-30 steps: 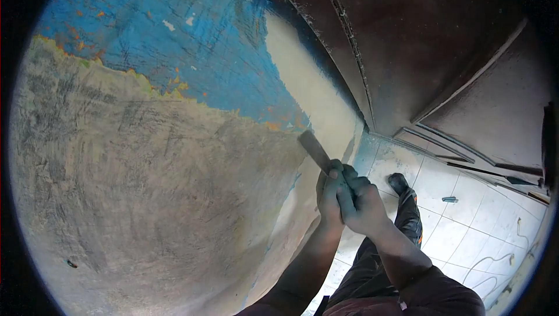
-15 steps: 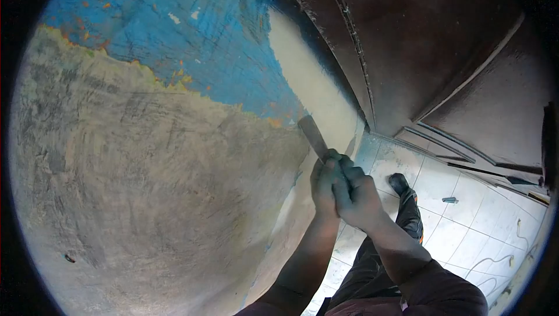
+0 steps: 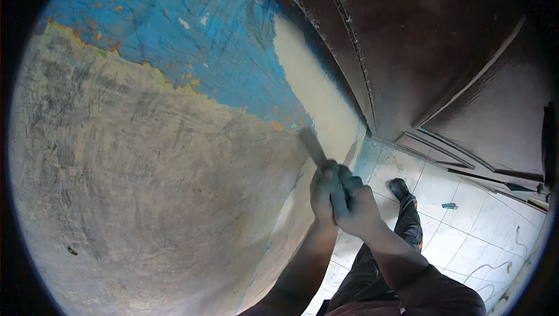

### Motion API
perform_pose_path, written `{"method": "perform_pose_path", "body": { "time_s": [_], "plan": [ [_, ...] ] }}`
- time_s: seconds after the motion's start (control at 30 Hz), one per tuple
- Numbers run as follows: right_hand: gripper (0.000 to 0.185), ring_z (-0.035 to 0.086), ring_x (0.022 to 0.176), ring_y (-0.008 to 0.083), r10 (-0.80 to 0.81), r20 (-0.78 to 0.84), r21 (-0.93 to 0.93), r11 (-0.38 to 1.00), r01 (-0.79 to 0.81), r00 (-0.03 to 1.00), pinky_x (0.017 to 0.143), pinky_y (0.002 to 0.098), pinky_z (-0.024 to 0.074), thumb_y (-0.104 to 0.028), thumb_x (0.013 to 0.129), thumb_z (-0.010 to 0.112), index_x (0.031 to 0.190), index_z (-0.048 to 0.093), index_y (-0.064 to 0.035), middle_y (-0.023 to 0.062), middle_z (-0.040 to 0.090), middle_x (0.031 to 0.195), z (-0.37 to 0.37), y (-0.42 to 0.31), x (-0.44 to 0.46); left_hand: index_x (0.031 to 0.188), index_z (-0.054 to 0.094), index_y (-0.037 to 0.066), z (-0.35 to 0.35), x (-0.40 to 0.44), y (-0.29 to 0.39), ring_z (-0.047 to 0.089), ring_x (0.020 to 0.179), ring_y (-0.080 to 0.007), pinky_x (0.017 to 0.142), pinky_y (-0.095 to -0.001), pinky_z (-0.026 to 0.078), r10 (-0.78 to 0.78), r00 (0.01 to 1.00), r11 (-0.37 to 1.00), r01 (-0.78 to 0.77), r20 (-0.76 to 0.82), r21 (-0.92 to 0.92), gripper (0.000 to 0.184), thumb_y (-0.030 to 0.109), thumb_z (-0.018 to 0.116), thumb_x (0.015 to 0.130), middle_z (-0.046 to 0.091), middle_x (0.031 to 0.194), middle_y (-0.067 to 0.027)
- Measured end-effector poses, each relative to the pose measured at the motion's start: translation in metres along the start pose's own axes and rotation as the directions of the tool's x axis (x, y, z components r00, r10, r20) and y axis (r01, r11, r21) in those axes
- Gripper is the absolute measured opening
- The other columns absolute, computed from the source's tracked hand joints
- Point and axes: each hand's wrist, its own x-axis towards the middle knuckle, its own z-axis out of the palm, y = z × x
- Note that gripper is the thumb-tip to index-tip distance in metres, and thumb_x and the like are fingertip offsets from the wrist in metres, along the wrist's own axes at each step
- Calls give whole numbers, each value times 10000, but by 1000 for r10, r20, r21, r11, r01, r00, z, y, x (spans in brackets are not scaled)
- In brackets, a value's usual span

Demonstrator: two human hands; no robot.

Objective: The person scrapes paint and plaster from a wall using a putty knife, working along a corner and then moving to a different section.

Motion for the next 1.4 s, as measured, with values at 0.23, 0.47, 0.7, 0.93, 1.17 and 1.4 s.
{"method": "perform_pose_path", "body": {
  "time_s": [0.23, 0.47, 0.7, 0.93, 1.17, 1.4],
  "plan": [
    [257, 583, 671, 417, -72, 12, 36, 997, 72, 997, 579, 425, 492, -129, 777, 524, 998, 500, 0, 251, 557, 742, -5, 0, -3, 832, 429, 74, -3, -1, 6, 402, 546, -80, 476, -213, 327, -139, 988, 989, 141, -62, 40, 89, 145, 470, 869, 420, 669, -9],
    [322, 600, 664, 319, -109, 38, 21, 994, 108, 993, 620, 332, 467, -59, 800, 486, 1104, 501, 44, 222, 592, 798, -12, 5, -13, 842, 431, 71, 5, -6, 1, 391, 534, -79, 465, -208, 315, -82, 995, 997, 81, 49, 14, 96, 153, 474, 867, 418, 663, -3],
    [237, 617, 674, 337, -57, -39, 45, 997, 59, 998, 594, 335, 467, -73, 823, 468, 1019, 505, 54, 238, 570, 752, -10, -4, -7, 860, 471, 49, 3, 2, 11, 439, 576, -81, 509, -204, 346, -95, 995, 972, 84, 40, 217, 116, 164, 489, 858, 478, 707, -18],
    [269, 617, 789, 353, 22, 26, 30, 999, -22, 999, 656, 324, 472, -71, 816, 479, 1058, 505, 45, 264, 568, 840, -7, -13, 9, 882, 473, 59, -6, 23, 13, 459, 596, -101, 550, -226, 381, -146, 986, 989, 143, 78, 37, 93, 144, 506, 861, 480, 732, -27],
    [294, 611, 762, 368, 75, 60, -8, 997, -75, 995, 650, 348, 477, -106, 803, 496, 1048, 525, 54, 263, 575, 827, -7, -22, 9, 867, 462, 51, 11, 8, 8, 492, 641, -101, 557, -230, 400, 226, 972, 859, -168, -63, 483, 108, 139, 524, 863, 494, 742, -31],
    [248, 599, 712, 341, 8, 17, -8, 1000, -8, 1000, 629, 344, 457, -87, 819, 479, 1005, 538, 66, 253, 585, 821, -5, -18, 4, 857, 469, 56, -1, 13, 19, 500, 628, -94, 554, -217, 407, -142, 987, 990, 140, 72, 28, 80, 120, 517, 864, 509, 744, -30]
  ]
}}
